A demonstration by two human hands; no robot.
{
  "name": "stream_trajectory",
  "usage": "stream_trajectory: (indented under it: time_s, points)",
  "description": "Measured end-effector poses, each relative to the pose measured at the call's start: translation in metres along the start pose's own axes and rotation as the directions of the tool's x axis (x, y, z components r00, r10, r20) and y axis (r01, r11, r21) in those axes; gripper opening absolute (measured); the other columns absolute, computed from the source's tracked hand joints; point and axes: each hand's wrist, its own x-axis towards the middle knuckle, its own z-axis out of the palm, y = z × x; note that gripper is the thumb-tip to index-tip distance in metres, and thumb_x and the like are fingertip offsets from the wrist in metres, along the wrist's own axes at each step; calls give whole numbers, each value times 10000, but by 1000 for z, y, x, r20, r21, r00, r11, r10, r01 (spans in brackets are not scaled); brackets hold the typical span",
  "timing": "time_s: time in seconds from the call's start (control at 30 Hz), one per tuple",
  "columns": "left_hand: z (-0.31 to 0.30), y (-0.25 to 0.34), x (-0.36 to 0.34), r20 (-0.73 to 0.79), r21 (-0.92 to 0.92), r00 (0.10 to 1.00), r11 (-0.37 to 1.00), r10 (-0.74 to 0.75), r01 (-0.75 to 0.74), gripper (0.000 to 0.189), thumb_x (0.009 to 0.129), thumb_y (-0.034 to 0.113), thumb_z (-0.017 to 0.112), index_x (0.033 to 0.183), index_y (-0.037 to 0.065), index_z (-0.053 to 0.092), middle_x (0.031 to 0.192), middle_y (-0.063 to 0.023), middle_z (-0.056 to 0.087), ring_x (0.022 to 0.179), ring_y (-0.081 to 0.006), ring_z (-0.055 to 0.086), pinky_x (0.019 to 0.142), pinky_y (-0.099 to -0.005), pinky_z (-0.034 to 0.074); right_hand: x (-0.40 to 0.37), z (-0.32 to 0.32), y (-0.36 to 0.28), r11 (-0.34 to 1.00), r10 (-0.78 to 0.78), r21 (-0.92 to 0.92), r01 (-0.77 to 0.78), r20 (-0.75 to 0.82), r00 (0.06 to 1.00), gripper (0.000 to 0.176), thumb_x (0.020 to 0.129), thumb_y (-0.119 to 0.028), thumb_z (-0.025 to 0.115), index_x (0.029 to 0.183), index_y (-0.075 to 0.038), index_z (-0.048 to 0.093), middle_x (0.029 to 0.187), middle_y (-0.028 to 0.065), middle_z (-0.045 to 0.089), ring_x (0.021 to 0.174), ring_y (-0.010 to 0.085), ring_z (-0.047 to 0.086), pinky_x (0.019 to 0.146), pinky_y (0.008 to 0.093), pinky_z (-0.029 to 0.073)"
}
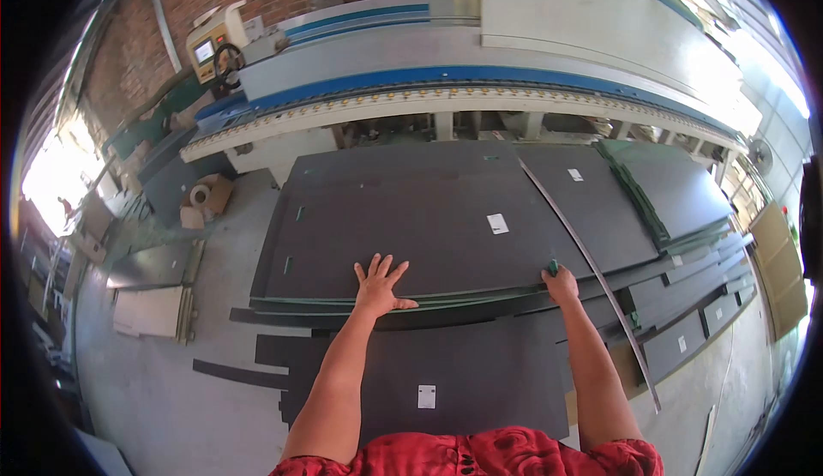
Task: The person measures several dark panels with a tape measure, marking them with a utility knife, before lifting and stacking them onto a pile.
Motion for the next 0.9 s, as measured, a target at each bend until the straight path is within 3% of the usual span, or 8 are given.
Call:
stream_trajectory:
  time_s: [0.17,0.23,0.3,0.4,0.47,0.53,0.6,0.9]
  points:
    - [-16,21,-5,4,-85,999,996,-38,39,868,597,631,628,1318,243,339,1404,-77,213,1327,-263,86,1017,-594,47,2,7,7,999,-44,-19,44,-45,998,470,765,-418,565,1070,-62,538,1008,170,596,999,318,535,839,409,434]
    - [-52,46,-16,175,60,984,997,26,-37,667,700,511,627,1248,179,442,1366,-97,284,1314,-282,140,1022,-559,114,6,8,11,1000,-10,-14,10,-8,1000,476,766,-424,565,1077,-65,534,1071,171,568,1070,339,479,878,414,410]
    - [-85,66,-33,127,-184,975,970,184,-159,600,734,456,614,1227,151,458,1339,-113,325,1285,-292,212,1019,-503,181,23,25,28,984,-146,-120,133,-102,984,491,780,-398,555,1145,-71,517,816,128,635,556,242,620,603,353,499]
    - [-189,107,-82,-45,-773,883,544,467,-327,455,813,316,572,1176,58,480,1203,-144,476,1154,-314,423,945,-373,355,21,22,25,983,-126,-149,111,-90,988,471,781,-398,557,1099,-52,529,806,127,633,558,235,622,600,348,499]
    - [-254,123,-123,-278,-747,743,350,609,-566,412,858,309,511,1129,-1,489,1154,-137,513,1094,-324,475,904,-412,385,19,19,25,984,-121,-143,110,-71,990,456,784,-394,557,1083,-51,531,797,127,630,556,234,622,585,344,500]
    - [-290,134,-156,-577,-732,586,-43,569,-680,399,893,274,449,1132,-45,465,1145,-146,520,1110,-334,458,904,-442,381,6,8,11,997,-58,-42,57,-21,998,430,788,-385,561,1054,-48,530,789,128,617,540,244,614,509,334,499]
    - [-279,141,-187,-815,-566,491,-240,307,-789,436,912,258,407,1195,-73,392,1100,-140,537,1061,-359,495,855,-473,409,-9,-6,-4,1000,-10,-21,10,19,1000,457,786,-398,559,1078,-48,525,823,138,620,561,255,617,566,347,504]
    - [-273,136,-226,-818,-574,565,-221,108,-788,401,886,329,437,1044,-40,436,997,-134,556,1046,-351,500,856,-471,409,-13,-3,-5,1000,15,1,-15,29,999,467,784,-403,552,1025,-4,528,824,154,619,519,256,607,544,355,501]
